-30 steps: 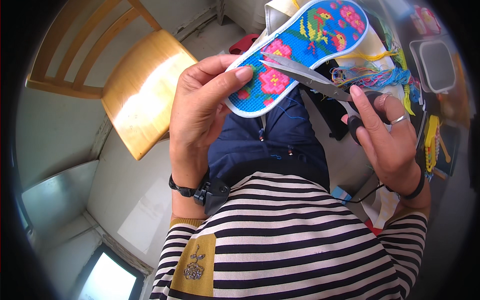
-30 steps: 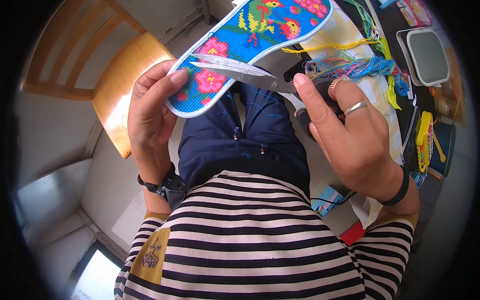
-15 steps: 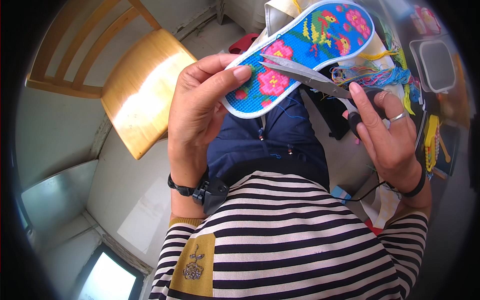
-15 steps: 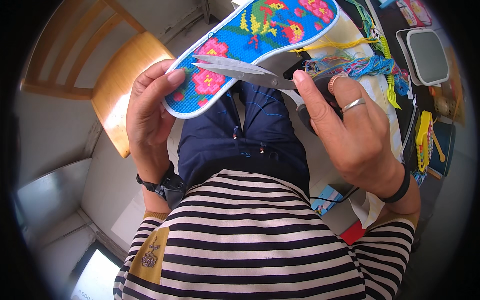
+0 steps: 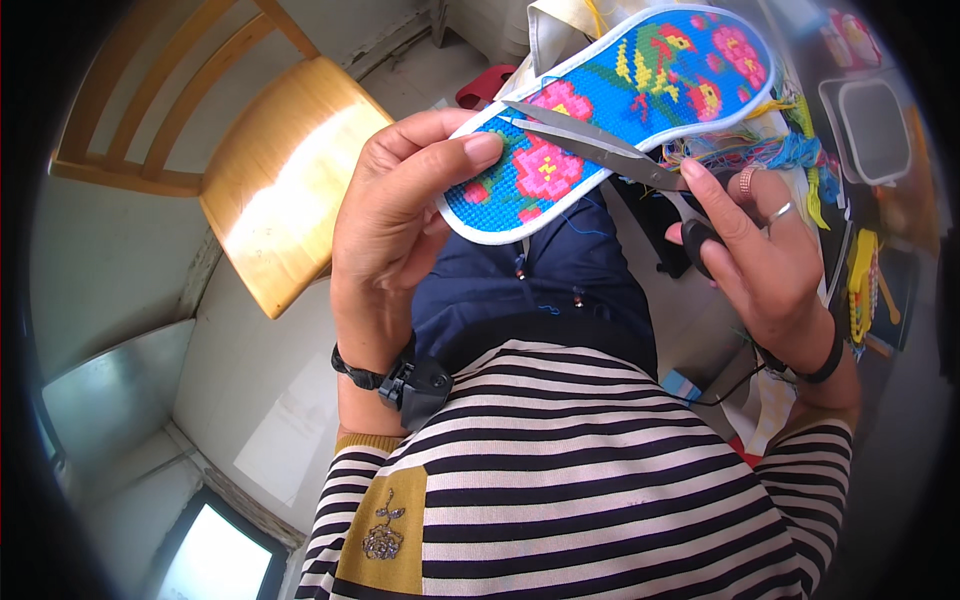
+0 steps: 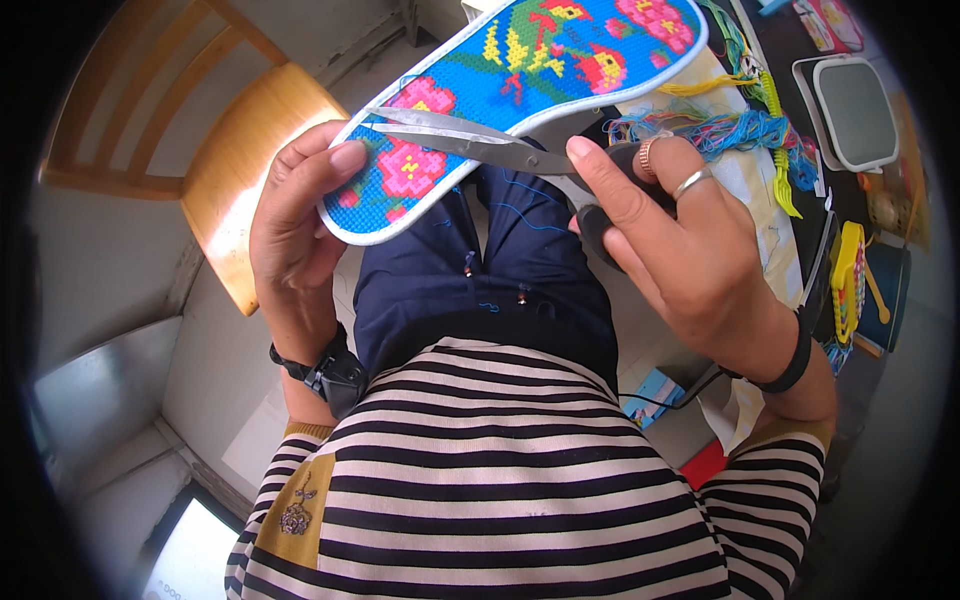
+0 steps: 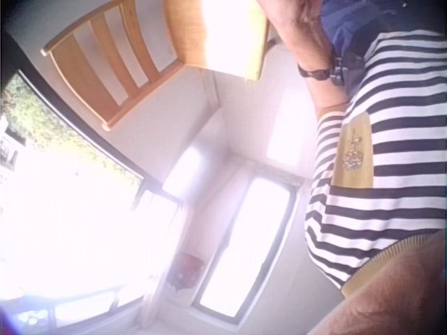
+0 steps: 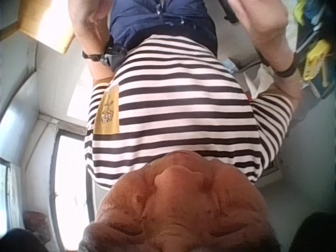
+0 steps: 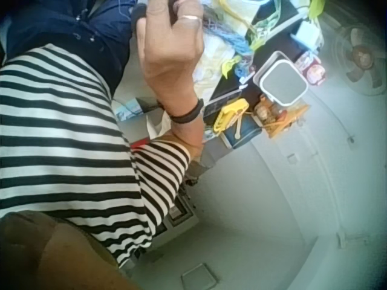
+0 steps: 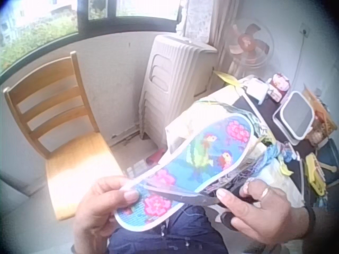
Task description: The person uses scissors to trim the excess material from around the edges of a decorative shoe insole while holding it by hand.
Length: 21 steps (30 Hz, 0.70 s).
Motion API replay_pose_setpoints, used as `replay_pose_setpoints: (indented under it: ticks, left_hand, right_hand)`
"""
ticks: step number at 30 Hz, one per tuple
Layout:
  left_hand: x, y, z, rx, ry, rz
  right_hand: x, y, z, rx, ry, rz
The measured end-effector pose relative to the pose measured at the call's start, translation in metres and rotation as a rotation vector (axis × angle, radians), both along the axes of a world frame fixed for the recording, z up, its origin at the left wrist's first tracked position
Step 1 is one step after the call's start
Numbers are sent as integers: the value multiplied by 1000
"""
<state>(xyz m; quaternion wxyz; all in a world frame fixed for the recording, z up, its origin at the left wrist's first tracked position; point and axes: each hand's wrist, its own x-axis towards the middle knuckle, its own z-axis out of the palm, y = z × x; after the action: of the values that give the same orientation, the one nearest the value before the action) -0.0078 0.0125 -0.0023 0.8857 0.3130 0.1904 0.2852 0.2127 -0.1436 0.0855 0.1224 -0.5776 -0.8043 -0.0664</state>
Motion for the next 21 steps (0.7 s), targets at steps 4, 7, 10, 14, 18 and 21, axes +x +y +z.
replay_pose_setpoints:
  ticks: [4, 7, 10, 14, 18, 21]
  left_hand:
    - [0, -1, 7, 30, -17, 66]
    - [-2, 0, 13, -13, -79, 24]
    - [-1, 0, 5, 39, 35, 76]
    - [6, -10, 3, 2, 86, 119]
    - [6, -11, 3, 75, 83, 143]
    - [3, -8, 3, 87, 64, 130]
  right_hand:
    - [1, -1, -9, -152, 405, -101]
    - [0, -1, -12, -256, 579, -117]
    - [-1, 1, -12, -225, 598, -97]
    - [3, 9, -3, 254, 218, -27]
    - [6, 11, 9, 170, 321, -81]
    - [8, 2, 1, 120, 73, -61]
